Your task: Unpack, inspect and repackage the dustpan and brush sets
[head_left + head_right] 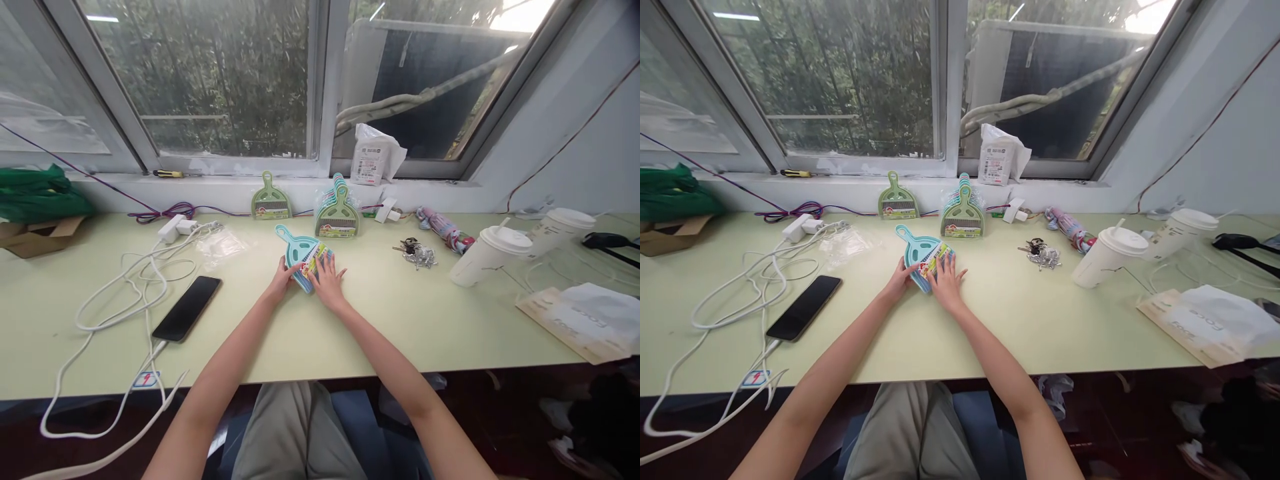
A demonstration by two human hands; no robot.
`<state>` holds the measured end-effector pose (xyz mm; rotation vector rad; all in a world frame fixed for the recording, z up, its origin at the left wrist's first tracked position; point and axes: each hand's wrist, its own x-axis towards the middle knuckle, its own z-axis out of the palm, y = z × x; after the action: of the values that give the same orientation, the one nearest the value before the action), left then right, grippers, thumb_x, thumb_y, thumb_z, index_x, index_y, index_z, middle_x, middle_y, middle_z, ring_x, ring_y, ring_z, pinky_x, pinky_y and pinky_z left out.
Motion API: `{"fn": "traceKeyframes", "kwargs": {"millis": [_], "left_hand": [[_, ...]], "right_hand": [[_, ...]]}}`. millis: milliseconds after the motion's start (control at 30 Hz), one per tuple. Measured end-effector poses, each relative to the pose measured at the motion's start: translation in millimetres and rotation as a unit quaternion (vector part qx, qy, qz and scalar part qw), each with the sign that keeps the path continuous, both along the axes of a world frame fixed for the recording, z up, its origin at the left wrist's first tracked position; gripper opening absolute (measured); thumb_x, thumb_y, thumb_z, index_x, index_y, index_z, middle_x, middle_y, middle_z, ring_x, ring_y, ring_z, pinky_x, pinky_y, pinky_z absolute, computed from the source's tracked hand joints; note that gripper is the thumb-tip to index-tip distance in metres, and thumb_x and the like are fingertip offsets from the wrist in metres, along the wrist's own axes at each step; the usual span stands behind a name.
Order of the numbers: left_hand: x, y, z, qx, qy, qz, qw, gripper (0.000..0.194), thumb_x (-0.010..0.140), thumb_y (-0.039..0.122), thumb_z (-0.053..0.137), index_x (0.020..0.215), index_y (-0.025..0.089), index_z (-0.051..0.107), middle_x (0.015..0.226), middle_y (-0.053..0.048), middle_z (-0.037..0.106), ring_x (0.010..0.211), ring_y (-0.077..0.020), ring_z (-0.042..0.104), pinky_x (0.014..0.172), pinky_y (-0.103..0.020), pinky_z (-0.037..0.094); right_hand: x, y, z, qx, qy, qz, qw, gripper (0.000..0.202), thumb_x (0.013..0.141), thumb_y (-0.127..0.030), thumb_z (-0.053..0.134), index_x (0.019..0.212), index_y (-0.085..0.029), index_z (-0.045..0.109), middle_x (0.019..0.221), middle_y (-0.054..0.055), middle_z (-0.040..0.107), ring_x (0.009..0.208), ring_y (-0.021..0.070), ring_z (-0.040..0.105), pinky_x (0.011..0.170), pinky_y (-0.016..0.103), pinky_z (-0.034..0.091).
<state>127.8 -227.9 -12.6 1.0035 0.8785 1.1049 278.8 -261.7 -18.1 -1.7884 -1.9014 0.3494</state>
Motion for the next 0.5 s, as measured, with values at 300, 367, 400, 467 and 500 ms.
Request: {"fn": "traceKeyframes", "kwargs": {"millis": [300,367,400,467,500], "left_hand": [[-2.1,6.9,-8.7,0.014,0.016,0.039,0.999,0.064,0.057,0.015,0.075,0.114,0.025,0.047,0.110,-0.003,0.061,0.100,-0.0224,0.063,0.078,-0.036,0.056],[-2.8,5.7,-7.4,0.020,0.012,0.024,0.999,0.065,0.057,0.016,0.074,0.115,0.025,0.047,0.112,-0.004,0.060,0.102,-0.0227,0.062,0.082,-0.038,0.055],[-2.7,4.5,-6.8,0.020,0.015,0.014,1.000,0.067,0.057,0.016,0.075,0.117,0.025,0.046,0.112,-0.004,0.060,0.102,-0.0229,0.062,0.082,-0.039,0.055],[-1.5,2.0,-5.8,0.023,0.037,-0.005,0.999,0.072,0.056,0.017,0.076,0.121,0.026,0.044,0.112,-0.004,0.060,0.101,-0.0239,0.062,0.082,-0.041,0.055],[-1.0,1.3,-5.1,0.029,0.056,-0.016,0.998,0.073,0.058,0.020,0.076,0.123,0.026,0.044,0.112,-0.005,0.061,0.101,-0.0246,0.062,0.082,-0.042,0.055]], "right_hand": [[4.2,-1.9,1.5,0.073,0.186,-0.062,0.978,0.060,0.090,-0.039,0.048,0.146,-0.028,0.029,0.160,0.008,0.007,0.147,0.0266,0.003,0.111,0.066,0.003],[8.7,3.2,-1.0,0.072,0.337,-0.080,0.935,0.073,0.086,-0.037,0.054,0.148,-0.024,0.019,0.158,0.012,0.015,0.145,0.0244,0.019,0.114,0.055,0.021],[11.3,6.0,-3.0,0.048,0.417,-0.070,0.905,0.076,0.084,-0.035,0.058,0.148,-0.023,0.019,0.155,0.014,0.025,0.141,0.0237,0.031,0.111,0.049,0.032],[16.7,11.2,-7.2,-0.022,0.547,-0.038,0.836,0.071,0.078,-0.031,0.065,0.140,-0.023,0.032,0.138,0.013,0.052,0.123,0.0229,0.054,0.099,0.042,0.048],[19.4,13.2,-9.0,-0.051,0.592,-0.031,0.804,0.066,0.075,-0.028,0.069,0.133,-0.023,0.040,0.126,0.011,0.061,0.113,0.0227,0.061,0.093,0.040,0.053]]}}
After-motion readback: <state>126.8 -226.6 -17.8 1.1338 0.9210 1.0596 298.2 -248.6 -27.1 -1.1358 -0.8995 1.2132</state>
